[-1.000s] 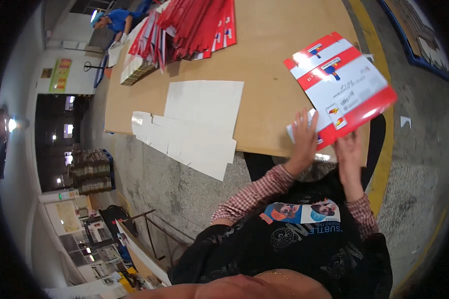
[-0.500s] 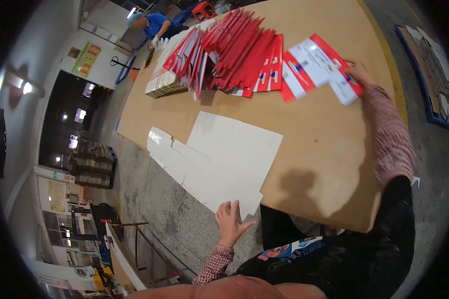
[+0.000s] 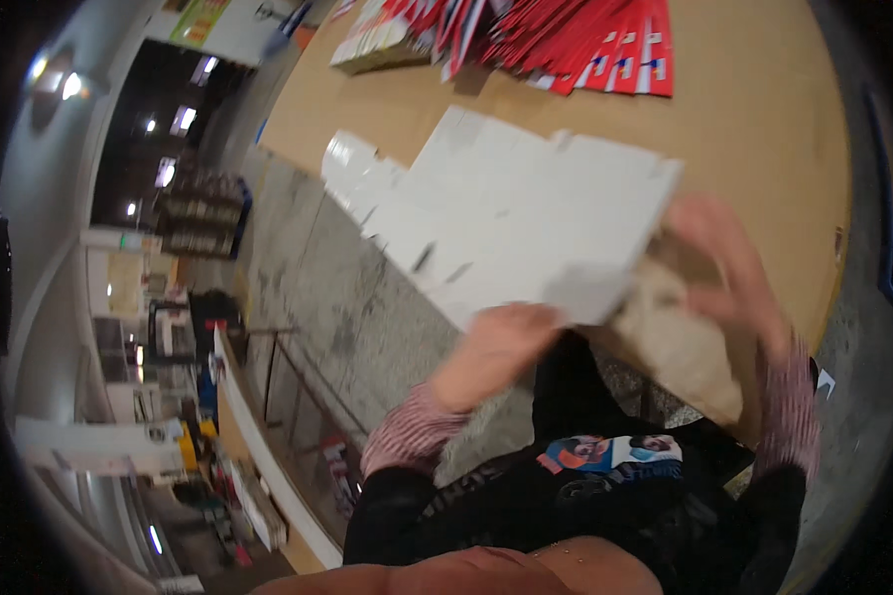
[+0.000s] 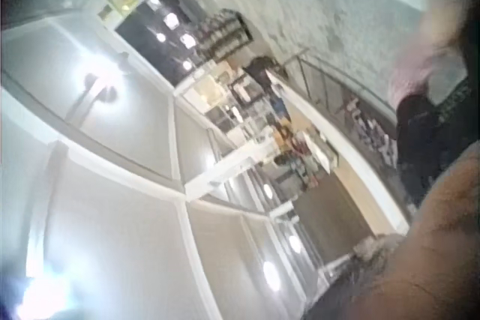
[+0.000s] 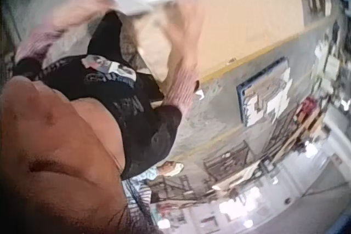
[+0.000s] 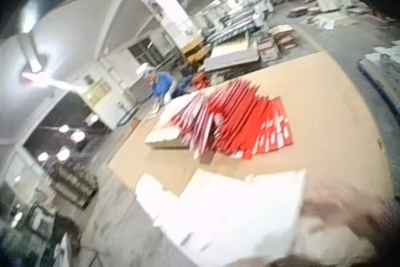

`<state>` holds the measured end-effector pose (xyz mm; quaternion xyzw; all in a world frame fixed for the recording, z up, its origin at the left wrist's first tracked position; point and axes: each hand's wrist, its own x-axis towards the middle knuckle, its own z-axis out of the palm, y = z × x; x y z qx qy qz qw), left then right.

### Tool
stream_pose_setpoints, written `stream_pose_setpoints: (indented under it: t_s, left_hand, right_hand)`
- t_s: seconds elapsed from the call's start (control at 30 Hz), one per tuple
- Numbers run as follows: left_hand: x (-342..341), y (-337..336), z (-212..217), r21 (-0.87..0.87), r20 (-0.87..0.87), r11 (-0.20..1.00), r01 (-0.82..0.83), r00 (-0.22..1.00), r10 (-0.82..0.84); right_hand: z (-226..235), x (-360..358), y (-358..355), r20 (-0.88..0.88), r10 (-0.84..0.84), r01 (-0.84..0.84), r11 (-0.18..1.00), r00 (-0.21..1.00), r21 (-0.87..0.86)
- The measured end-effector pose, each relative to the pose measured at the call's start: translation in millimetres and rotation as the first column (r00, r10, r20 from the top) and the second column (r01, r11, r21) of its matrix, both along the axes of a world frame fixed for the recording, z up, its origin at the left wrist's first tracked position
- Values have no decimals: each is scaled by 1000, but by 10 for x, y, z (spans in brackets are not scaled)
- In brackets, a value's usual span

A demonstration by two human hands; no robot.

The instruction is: The person folds flat cardboard sheets into small rectangular boxes. They place a white cardboard sheet on a table, fold the sides up, and tuck the flaps to form a box. The finished boxes are stacked on the table. The person repeats this process continuously.

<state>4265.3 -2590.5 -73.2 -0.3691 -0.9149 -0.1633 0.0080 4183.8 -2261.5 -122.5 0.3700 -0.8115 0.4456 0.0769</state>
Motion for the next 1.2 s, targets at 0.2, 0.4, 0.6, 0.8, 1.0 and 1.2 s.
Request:
stream_pose_setpoints:
  t_s: [0.2, 0.4, 0.6, 0.8, 1.0, 1.2]
  left_hand:
    - [589, 1557, -636, 259, -84, 887, 383, 924, -374]
    - [311, 1647, -1780, 169, 50, 907, 387, 915, -400]
    - [101, 1824, -1630, 678, 412, 734, -38, 847, -336]
    - [-79, 2002, -1751, 456, 435, 879, -143, 897, -80]
    - [266, 2153, -1683, 44, -281, 951, 305, 918, -281]
    - [187, 1355, -1641, 243, -25, 917, 315, 947, -319]
  right_hand:
    - [-522, 2091, 797, -35, -484, 461, 807, 874, 369]
    - [-674, 2782, 1371, -69, -703, 630, 585, 708, 511]
    - [-1036, 2531, 1606, 616, -732, 862, 479, 290, 163]
    - [-982, 2298, 1505, 167, -965, 869, 255, 202, 424]
    - [-850, 1956, 985, -32, -677, 636, 673, 735, 377]
    - [-988, 2401, 1220, 65, -585, 461, 697, 808, 550]
